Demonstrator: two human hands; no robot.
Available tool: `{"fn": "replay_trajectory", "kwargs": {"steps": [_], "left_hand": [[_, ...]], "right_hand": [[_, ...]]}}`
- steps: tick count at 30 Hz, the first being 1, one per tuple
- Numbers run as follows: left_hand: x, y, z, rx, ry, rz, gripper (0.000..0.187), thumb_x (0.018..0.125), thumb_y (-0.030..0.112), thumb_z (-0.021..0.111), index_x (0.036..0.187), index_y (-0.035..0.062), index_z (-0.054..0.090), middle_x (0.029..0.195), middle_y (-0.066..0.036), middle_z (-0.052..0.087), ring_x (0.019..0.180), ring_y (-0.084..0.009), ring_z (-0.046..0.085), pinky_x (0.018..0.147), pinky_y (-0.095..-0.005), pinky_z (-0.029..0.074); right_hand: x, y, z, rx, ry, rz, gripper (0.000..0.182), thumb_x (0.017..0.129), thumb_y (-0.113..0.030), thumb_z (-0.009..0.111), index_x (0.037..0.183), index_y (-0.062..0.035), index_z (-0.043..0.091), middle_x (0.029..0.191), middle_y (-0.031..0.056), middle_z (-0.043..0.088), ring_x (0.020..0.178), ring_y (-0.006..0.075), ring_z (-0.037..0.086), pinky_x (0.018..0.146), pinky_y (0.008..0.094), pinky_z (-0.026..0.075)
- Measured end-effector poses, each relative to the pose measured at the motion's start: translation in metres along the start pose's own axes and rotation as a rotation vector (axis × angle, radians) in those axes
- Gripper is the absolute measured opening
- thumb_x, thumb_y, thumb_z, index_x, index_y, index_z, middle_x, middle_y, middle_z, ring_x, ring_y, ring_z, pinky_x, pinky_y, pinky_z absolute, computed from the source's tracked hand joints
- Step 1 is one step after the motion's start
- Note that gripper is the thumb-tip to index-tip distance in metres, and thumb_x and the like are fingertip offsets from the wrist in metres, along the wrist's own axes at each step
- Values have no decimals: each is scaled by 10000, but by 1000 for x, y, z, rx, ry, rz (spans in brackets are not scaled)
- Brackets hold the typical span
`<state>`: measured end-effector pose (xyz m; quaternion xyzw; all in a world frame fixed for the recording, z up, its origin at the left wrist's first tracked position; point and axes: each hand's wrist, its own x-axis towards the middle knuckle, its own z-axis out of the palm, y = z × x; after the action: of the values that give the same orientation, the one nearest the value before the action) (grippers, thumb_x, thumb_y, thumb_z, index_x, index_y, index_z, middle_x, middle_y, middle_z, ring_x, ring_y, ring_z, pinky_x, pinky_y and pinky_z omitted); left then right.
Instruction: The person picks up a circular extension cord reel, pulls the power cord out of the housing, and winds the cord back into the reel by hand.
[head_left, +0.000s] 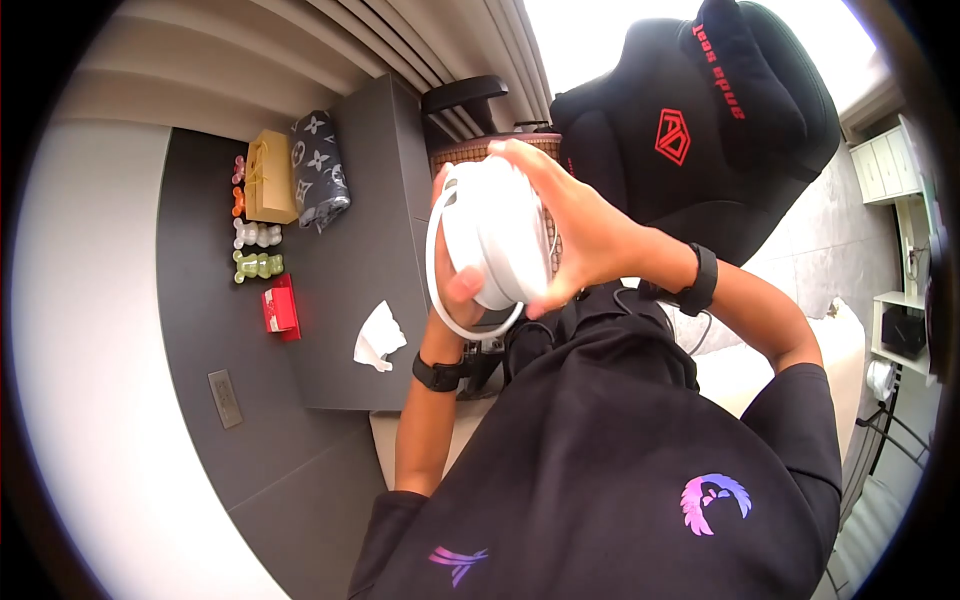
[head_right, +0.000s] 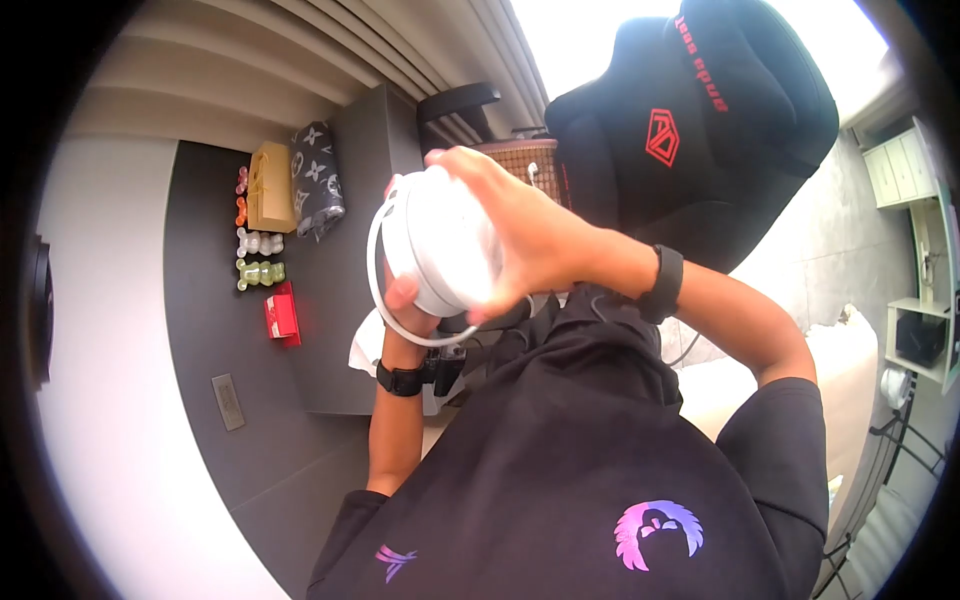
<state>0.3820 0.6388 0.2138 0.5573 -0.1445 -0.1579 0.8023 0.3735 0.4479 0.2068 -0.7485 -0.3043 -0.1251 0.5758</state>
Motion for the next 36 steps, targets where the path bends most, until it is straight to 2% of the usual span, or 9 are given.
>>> {"fn": "replay_trajectory", "kwargs": {"steps": [4, 5, 8, 11, 14, 19, 26, 32, 36], "left_hand": [[4, -10, -13, 166, -59, 110, 1237, 617, 514, 774, 1539, 38, 101, 1427, -175, 386, 1300, -316, 446, 1062, -440, 407], [3, -10, -13, 182, -48, 130, 1225, 621, 513, 777, 1539, 49, 112, 1427, -171, 387, 1302, -312, 446, 1060, -430, 412], [11, -11, -12, 149, -4, 164, 1200, 629, 509, 773, 1538, 62, 129, 1428, -163, 388, 1304, -308, 444, 1059, -425, 415], [15, -9, -13, -100, 62, -15, 1099, 631, 503, 731, 1503, 78, 214, 1398, -142, 418, 1288, -313, 462, 1040, -435, 445], [16, -3, -7, -164, 35, -152, 1068, 621, 521, 707, 1484, 82, 255, 1374, -145, 438, 1267, -317, 486, 1027, -425, 460], [24, 11, 2, -166, -15, -144, 1104, 635, 518, 735, 1501, 53, 231, 1383, -180, 438, 1259, -329, 501, 1027, -432, 459], [25, -7, -8, 348, -94, 308, 1258, 634, 548, 793, 1546, 44, 89, 1407, -193, 418, 1276, -319, 475, 1028, -419, 422], [33, -1, 1, -63, 18, 20, 1132, 628, 514, 734, 1524, 100, 179, 1424, -158, 384, 1300, -324, 445, 1038, -446, 446], [34, 13, 1, -109, -30, -196, 1074, 644, 569, 668, 1502, 105, 217, 1416, -156, 399, 1285, -325, 460, 1024, -435, 457]], "right_hand": [[16, -12, -16, 875, -301, 1069, 1050, 853, -681, 561, 1503, 36, 153, 1431, 290, 381, 1176, 456, 543, 903, 473, 527], [11, 0, -14, 814, -349, 1025, 999, 902, -735, 371, 1530, -16, 75, 1449, 291, 368, 1159, 453, 560, 870, 482, 539], [2, 5, -11, 624, -156, 893, 1004, 847, -664, 583, 1533, -81, 139, 1483, 294, 312, 1258, 481, 468, 979, 530, 472], [9, 8, -18, -375, -153, -180, 1094, 631, -404, 858, 1500, -108, 263, 1509, 237, 275, 1347, 432, 365, 1048, 530, 402], [18, -3, -18, -527, -244, -191, 1272, 383, -304, 932, 1455, -130, 271, 1549, 214, 210, 1422, 470, 206, 1169, 564, 198], [28, -2, -15, -450, -69, -305, 1181, 457, -195, 910, 1454, -129, 280, 1432, 199, 362, 1309, 414, 398, 1042, 485, 426], [30, 8, -28, 866, -274, 960, 1011, 872, -657, 546, 1494, 29, 139, 1378, 266, 448, 1193, 357, 552, 805, 452, 569], [23, 14, -34, -462, -156, -178, 1123, 689, -458, 812, 1527, -83, 165, 1532, 216, 263, 1374, 391, 347, 1068, 539, 373], [25, 13, -28, -546, -107, -236, 1241, 501, -368, 900, 1500, -99, 216, 1538, 167, 256, 1397, 373, 298, 1116, 516, 303]]}}
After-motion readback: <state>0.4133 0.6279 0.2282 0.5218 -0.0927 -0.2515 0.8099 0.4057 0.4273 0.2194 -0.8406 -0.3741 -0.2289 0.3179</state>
